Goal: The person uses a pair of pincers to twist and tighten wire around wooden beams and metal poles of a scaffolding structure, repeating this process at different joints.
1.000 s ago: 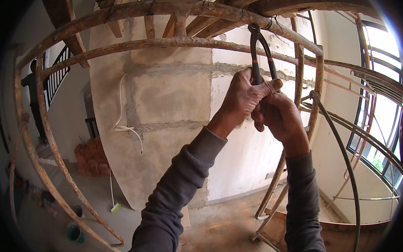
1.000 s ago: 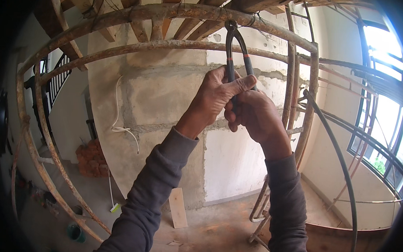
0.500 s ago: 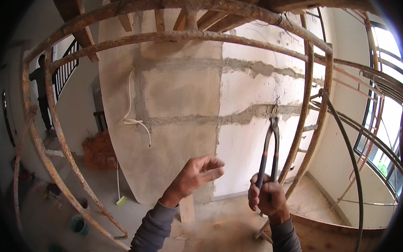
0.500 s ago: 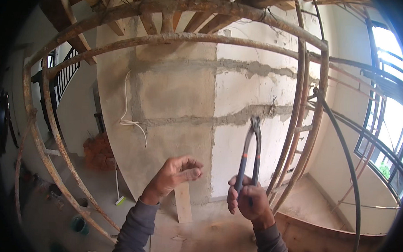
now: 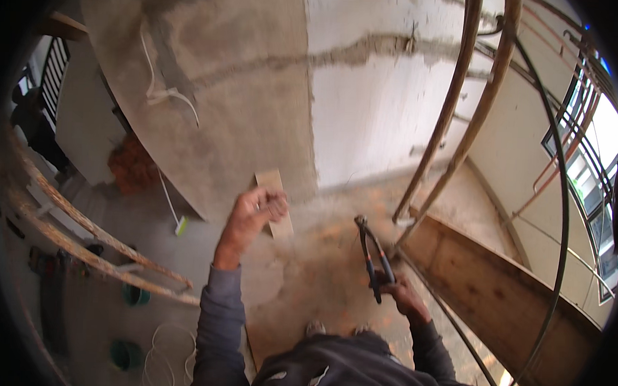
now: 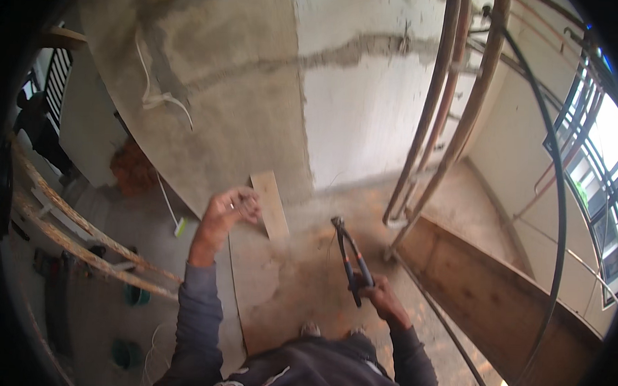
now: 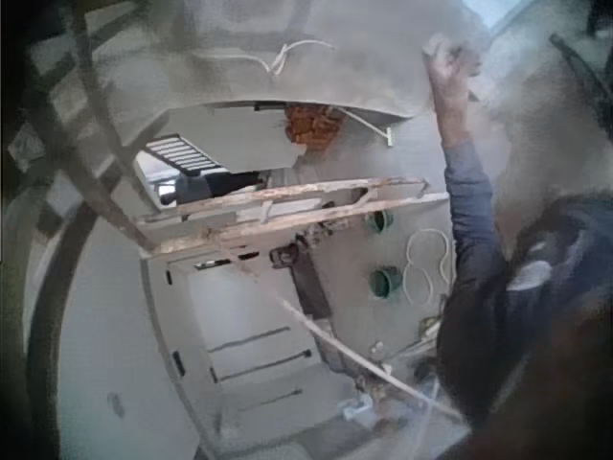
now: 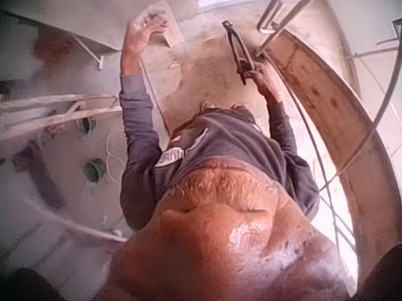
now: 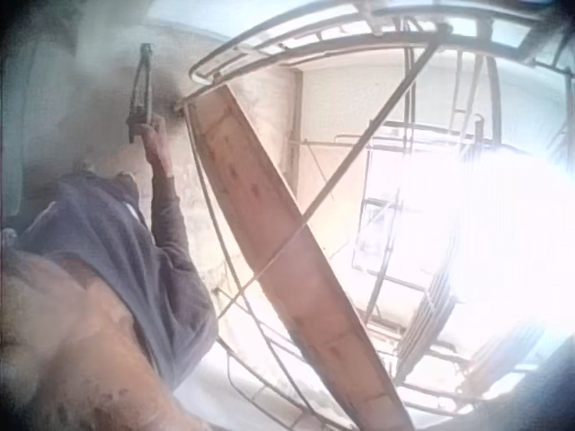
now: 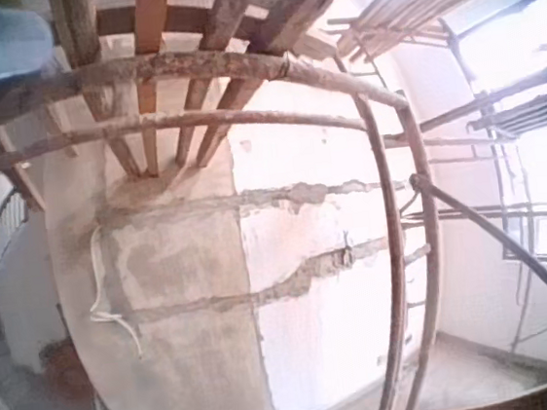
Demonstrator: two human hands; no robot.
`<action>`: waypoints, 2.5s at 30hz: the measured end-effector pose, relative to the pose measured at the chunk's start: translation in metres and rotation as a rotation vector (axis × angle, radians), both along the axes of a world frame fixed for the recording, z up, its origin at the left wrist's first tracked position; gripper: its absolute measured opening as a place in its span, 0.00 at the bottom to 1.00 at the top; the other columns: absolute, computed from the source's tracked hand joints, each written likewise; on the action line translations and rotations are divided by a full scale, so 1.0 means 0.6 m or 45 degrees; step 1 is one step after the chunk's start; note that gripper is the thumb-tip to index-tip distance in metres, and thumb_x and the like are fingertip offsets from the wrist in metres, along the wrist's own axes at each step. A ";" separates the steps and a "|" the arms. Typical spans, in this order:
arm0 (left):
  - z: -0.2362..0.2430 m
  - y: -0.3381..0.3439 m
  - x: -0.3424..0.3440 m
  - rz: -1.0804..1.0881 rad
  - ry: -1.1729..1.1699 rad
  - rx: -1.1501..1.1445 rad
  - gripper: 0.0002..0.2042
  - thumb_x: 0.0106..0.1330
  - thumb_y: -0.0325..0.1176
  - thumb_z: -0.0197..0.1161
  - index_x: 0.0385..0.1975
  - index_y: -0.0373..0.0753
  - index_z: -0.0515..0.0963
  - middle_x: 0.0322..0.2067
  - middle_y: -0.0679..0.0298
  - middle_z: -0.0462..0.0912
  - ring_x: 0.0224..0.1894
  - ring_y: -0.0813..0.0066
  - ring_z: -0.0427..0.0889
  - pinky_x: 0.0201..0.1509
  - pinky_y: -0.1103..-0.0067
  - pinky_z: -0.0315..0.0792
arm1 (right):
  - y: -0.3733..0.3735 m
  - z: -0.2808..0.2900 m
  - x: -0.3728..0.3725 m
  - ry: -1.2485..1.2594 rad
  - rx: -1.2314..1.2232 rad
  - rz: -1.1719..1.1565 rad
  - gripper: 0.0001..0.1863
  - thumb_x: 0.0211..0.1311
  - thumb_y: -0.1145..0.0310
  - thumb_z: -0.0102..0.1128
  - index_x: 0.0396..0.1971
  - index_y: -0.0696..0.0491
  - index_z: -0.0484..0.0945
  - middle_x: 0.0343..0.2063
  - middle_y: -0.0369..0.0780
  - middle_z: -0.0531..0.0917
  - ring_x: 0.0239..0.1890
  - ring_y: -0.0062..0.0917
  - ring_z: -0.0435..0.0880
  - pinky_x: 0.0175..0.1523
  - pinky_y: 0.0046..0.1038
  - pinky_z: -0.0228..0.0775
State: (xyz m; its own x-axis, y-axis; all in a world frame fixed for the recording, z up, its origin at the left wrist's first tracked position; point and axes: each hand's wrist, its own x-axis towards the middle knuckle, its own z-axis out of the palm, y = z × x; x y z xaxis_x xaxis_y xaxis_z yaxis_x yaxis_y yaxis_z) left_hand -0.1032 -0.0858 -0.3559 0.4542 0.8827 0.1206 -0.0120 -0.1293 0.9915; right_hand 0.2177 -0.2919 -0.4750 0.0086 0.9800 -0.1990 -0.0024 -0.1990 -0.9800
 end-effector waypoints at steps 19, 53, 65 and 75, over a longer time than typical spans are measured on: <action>-0.411 -0.255 -0.137 0.498 0.395 -1.025 0.16 0.68 0.42 0.63 0.45 0.34 0.77 0.36 0.57 0.83 0.36 0.69 0.84 0.40 0.75 0.78 | -0.080 -0.081 0.053 0.082 -0.311 -0.049 0.36 0.35 0.73 0.49 0.53 0.64 0.77 0.49 0.47 0.83 0.50 0.32 0.82 0.56 0.31 0.75; 0.065 -0.062 0.048 0.165 0.357 1.010 0.15 0.63 0.32 0.67 0.48 0.32 0.78 0.46 0.52 0.82 0.49 0.55 0.81 0.55 0.69 0.73 | 0.022 -0.008 -0.094 0.398 0.220 0.097 0.41 0.55 0.55 0.63 0.66 0.61 0.65 0.44 0.45 0.85 0.40 0.29 0.85 0.42 0.28 0.77; 0.578 -0.038 0.128 0.908 -0.108 2.152 0.07 0.66 0.28 0.61 0.38 0.31 0.79 0.32 0.55 0.82 0.32 0.67 0.81 0.30 0.76 0.74 | 0.032 0.022 -0.042 0.499 0.171 -0.008 0.31 0.50 0.74 0.51 0.59 0.63 0.72 0.39 0.42 0.85 0.38 0.26 0.83 0.47 0.28 0.76; 0.765 0.051 0.240 1.659 0.490 2.385 0.19 0.59 0.47 0.69 0.22 0.35 0.79 0.22 0.51 0.82 0.27 0.51 0.83 0.34 0.65 0.76 | 0.024 0.013 0.029 0.458 0.172 -0.022 0.28 0.51 0.70 0.56 0.55 0.63 0.76 0.37 0.36 0.82 0.36 0.23 0.79 0.43 0.23 0.72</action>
